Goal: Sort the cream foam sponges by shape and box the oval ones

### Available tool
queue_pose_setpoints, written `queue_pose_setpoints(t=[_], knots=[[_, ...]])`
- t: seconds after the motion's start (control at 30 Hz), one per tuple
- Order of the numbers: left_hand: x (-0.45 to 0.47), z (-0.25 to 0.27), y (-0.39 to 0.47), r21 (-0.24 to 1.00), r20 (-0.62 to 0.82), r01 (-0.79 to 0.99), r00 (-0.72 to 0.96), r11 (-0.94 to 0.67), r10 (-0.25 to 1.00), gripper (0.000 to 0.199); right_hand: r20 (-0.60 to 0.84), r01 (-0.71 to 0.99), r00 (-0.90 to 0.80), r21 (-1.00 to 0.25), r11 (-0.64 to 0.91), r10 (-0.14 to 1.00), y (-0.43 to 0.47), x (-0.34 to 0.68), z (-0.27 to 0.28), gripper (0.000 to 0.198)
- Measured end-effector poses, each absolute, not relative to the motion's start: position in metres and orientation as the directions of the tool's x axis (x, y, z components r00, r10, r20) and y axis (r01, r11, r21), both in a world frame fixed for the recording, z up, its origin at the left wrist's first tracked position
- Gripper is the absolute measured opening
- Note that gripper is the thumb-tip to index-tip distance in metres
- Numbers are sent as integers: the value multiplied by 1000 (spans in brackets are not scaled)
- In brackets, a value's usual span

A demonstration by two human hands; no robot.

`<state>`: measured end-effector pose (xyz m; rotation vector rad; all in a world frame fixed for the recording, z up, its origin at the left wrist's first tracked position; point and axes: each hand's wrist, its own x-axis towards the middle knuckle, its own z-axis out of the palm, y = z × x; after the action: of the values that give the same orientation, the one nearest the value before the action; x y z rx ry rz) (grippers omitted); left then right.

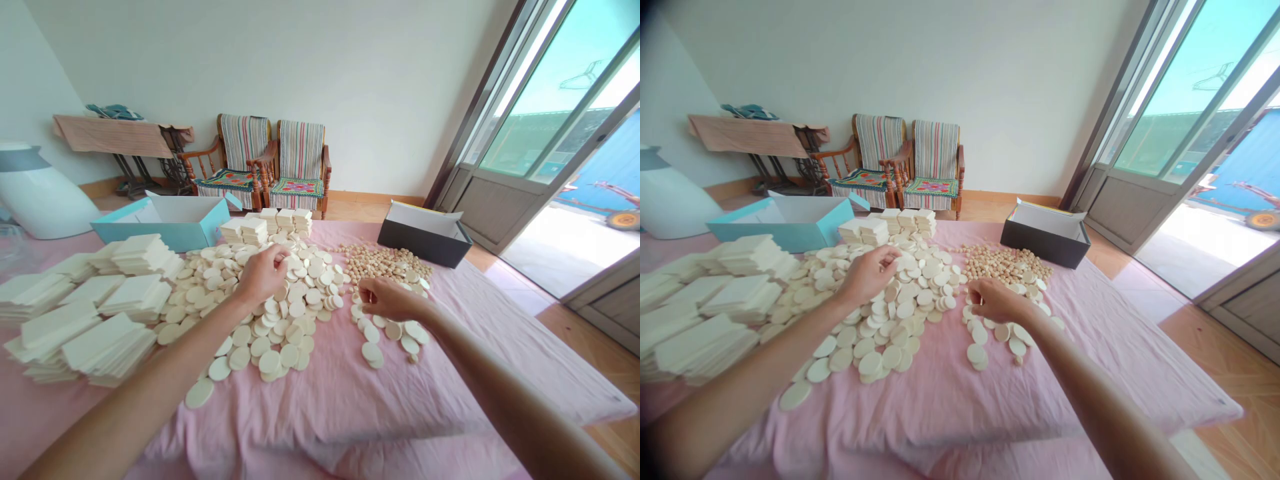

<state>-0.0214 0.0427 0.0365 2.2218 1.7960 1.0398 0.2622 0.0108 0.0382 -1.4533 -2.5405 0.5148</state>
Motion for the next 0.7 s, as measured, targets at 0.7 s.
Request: queue_pose_setpoints(t=[0.7], knots=[[11,36,5,394,396,631,539,-668,743,14,-71,753,-629,-303,585,774,16,253,36,36]])
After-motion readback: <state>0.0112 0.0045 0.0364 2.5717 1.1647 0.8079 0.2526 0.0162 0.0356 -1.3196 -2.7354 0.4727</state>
